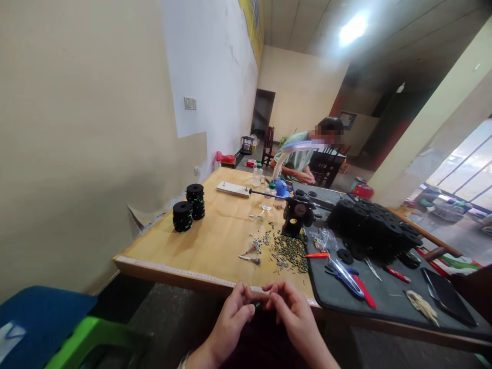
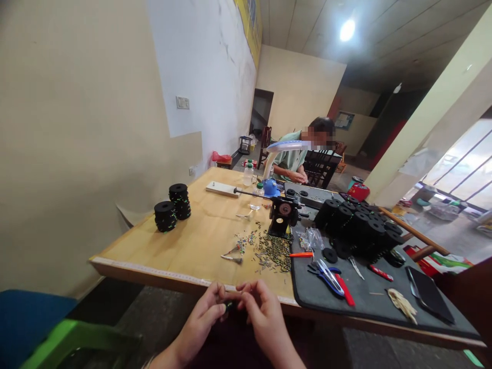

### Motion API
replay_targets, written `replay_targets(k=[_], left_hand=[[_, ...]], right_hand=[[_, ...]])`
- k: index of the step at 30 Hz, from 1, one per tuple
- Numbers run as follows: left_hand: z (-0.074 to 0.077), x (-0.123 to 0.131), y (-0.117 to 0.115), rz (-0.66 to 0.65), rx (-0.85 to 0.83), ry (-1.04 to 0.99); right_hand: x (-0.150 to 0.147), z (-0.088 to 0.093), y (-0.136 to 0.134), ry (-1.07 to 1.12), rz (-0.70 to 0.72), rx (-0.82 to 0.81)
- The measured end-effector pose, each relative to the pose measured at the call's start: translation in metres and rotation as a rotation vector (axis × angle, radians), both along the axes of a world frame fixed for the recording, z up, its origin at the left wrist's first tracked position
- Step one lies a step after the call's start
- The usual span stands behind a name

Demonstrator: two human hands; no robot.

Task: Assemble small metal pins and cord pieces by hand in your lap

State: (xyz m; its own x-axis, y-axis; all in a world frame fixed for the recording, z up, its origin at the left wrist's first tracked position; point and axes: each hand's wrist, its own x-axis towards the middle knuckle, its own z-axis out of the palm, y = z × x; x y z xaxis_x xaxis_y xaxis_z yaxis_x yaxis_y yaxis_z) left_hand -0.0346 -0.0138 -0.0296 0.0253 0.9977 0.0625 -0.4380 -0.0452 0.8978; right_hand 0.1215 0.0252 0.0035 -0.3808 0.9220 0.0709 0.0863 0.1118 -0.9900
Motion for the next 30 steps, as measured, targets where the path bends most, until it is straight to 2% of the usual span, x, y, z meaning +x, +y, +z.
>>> replay_targets(k=[4,10,22,30], left_hand=[[0.004,0.003,-0.001,0.018,0.069,0.042],[-0.002,0.003,-0.002,0.072,0.09,0.11],[-0.004,0.003,-0.004,0.089,0.121,0.183],[0.002,0.002,-0.009,0.122,0.191,0.351]], right_hand=[[-0.007,-0.008,-0.019,0.076,-0.015,-0.031],[-0.01,-0.006,-0.019,0.096,-0.006,-0.032],[-0.01,0.0,-0.022,0.006,-0.011,0.066],[-0.007,0.004,-0.023,-0.056,0.002,0.144]])
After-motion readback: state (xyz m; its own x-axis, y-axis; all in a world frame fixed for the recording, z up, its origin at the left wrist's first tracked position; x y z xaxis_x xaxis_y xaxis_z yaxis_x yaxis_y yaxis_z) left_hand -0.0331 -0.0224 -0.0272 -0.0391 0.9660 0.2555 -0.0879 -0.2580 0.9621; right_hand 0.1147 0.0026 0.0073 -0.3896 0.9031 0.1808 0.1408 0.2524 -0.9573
